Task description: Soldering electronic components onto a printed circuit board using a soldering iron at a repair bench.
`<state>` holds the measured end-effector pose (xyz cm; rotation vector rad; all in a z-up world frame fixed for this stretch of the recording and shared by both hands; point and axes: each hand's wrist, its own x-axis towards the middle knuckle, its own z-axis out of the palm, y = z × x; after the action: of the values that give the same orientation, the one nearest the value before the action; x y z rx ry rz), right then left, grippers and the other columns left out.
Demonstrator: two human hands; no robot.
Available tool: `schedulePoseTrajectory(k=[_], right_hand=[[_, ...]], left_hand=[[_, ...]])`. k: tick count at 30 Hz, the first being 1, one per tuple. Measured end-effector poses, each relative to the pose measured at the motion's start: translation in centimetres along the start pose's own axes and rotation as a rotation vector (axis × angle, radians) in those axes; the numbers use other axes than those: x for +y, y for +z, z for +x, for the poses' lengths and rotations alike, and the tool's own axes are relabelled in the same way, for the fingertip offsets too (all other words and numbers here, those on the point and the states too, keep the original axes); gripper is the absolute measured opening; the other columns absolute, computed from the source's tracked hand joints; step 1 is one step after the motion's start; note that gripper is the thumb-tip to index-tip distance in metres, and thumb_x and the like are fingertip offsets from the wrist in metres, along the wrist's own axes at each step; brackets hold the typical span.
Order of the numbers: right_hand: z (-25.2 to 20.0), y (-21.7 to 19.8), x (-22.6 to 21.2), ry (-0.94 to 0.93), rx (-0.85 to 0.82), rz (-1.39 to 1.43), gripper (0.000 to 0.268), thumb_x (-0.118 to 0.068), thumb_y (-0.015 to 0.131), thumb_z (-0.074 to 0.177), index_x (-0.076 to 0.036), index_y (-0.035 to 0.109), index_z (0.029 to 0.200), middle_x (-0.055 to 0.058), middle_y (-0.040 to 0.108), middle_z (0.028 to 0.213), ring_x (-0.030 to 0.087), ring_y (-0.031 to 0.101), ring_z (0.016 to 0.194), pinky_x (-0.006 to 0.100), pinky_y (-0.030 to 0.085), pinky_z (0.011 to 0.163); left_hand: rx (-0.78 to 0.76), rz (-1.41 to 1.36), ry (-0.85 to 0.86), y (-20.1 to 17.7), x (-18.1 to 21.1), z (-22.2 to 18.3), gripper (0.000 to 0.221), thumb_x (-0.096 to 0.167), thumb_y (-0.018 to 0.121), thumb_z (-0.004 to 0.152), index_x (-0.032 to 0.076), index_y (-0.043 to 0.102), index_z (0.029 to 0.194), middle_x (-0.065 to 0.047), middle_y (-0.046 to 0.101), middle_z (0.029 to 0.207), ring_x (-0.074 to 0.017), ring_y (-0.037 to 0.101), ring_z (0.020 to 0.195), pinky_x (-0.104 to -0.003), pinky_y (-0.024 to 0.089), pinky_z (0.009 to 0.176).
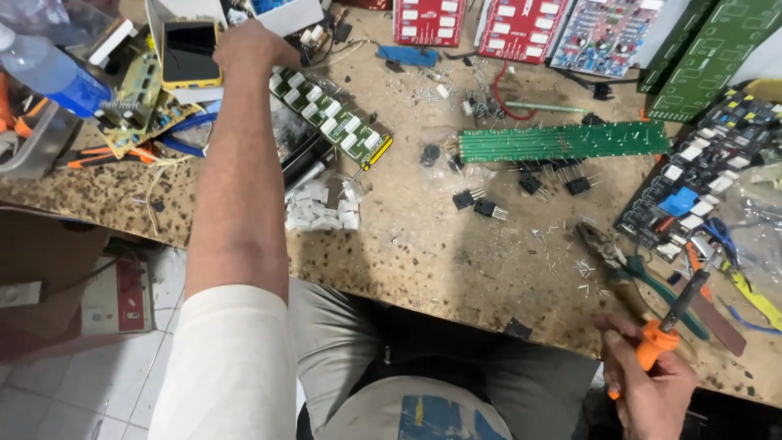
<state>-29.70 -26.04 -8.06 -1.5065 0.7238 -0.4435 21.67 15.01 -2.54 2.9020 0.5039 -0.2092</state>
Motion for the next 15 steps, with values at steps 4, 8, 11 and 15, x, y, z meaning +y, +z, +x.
schedulePoseTrajectory(k=[4,8,11,15], right_hand=[[-0.6,0.4,-0.9,0.024,0.011,-0.004,0.023,0.011,0.054,0.101,0.017,0.062,0.122,0.033,0.068,0.111,0.015,0.030,0.046,0.029,0.031,0.053],[-0.2,-0.4,0.2,0.030,0.033,-0.027,0.017,0.005,0.057,0.103,0.009,0.063,0.118,0.029,0.069,0.116,0.012,0.032,0.043,0.026,0.027,0.045],[-0.1,-0.9,0.7,0.023,0.024,-0.009,0.014,0.005,0.058,0.102,0.008,0.062,0.115,0.030,0.069,0.118,0.012,0.035,0.043,0.025,0.029,0.044],[0.2,-0.9,0.9,-0.024,-0.001,-0.003,0.022,0.007,0.057,0.102,0.013,0.064,0.122,0.029,0.069,0.112,0.012,0.033,0.043,0.025,0.028,0.046]], left_hand=[[-0.005,-0.066,-0.016,0.1,-1.3,0.4,0.085,0.059,0.089,0.080,0.004,0.057,0.136,-0.013,0.064,0.126,-0.0291,0.065,0.111,-0.040,0.058,0.094],[0.097,-0.164,0.115,-0.8,-5.4,1.8,0.079,0.055,0.081,0.089,0.003,0.052,0.140,-0.018,0.061,0.128,-0.0381,0.061,0.114,-0.052,0.054,0.090],[0.163,-0.176,0.183,-2.4,-11.9,3.9,0.069,0.045,0.081,0.089,0.003,0.052,0.136,-0.017,0.059,0.126,-0.0365,0.059,0.112,-0.052,0.051,0.089],[0.272,-0.196,0.290,-5.0,-23.2,7.9,0.058,0.032,0.080,0.089,0.002,0.054,0.131,-0.016,0.058,0.122,-0.0342,0.057,0.109,-0.051,0.047,0.087]])
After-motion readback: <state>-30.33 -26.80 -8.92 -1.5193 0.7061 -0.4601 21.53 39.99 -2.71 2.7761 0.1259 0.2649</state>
